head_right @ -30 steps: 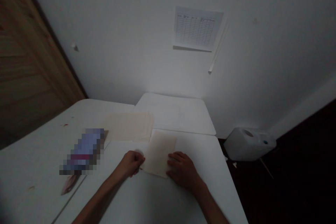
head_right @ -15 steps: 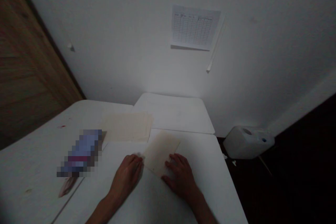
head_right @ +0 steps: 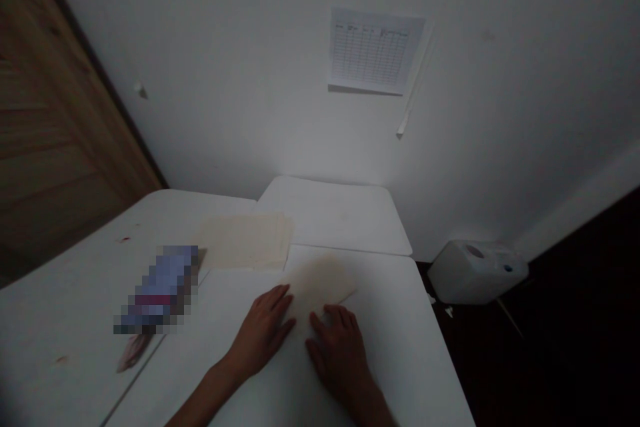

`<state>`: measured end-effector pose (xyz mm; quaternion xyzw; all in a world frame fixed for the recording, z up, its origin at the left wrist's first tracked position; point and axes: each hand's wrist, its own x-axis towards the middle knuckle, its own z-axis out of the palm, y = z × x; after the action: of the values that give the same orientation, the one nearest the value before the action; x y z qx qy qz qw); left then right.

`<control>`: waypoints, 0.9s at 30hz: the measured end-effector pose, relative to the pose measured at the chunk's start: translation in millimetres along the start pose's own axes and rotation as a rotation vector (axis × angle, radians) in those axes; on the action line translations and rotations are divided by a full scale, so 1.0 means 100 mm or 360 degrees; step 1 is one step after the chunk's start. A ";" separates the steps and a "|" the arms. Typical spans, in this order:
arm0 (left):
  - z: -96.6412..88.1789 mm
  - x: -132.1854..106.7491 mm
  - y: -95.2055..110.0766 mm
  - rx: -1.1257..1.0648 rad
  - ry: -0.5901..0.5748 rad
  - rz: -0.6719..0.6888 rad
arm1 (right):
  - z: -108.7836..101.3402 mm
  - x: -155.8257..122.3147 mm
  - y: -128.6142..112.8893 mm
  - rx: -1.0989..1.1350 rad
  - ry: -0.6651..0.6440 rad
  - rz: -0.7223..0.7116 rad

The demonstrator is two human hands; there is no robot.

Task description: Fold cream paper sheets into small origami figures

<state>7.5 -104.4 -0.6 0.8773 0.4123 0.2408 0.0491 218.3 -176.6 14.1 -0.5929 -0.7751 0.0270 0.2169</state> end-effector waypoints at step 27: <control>-0.07 0.09 -0.10 0.0066 -0.0410 -0.0171 | -0.03 -0.01 -0.08 0.0034 -0.0082 -0.0042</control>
<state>1.7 -91.8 5.8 0.8785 0.4538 0.1145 0.0963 212.6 -180.6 18.3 -0.5793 -0.7879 0.0476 0.2033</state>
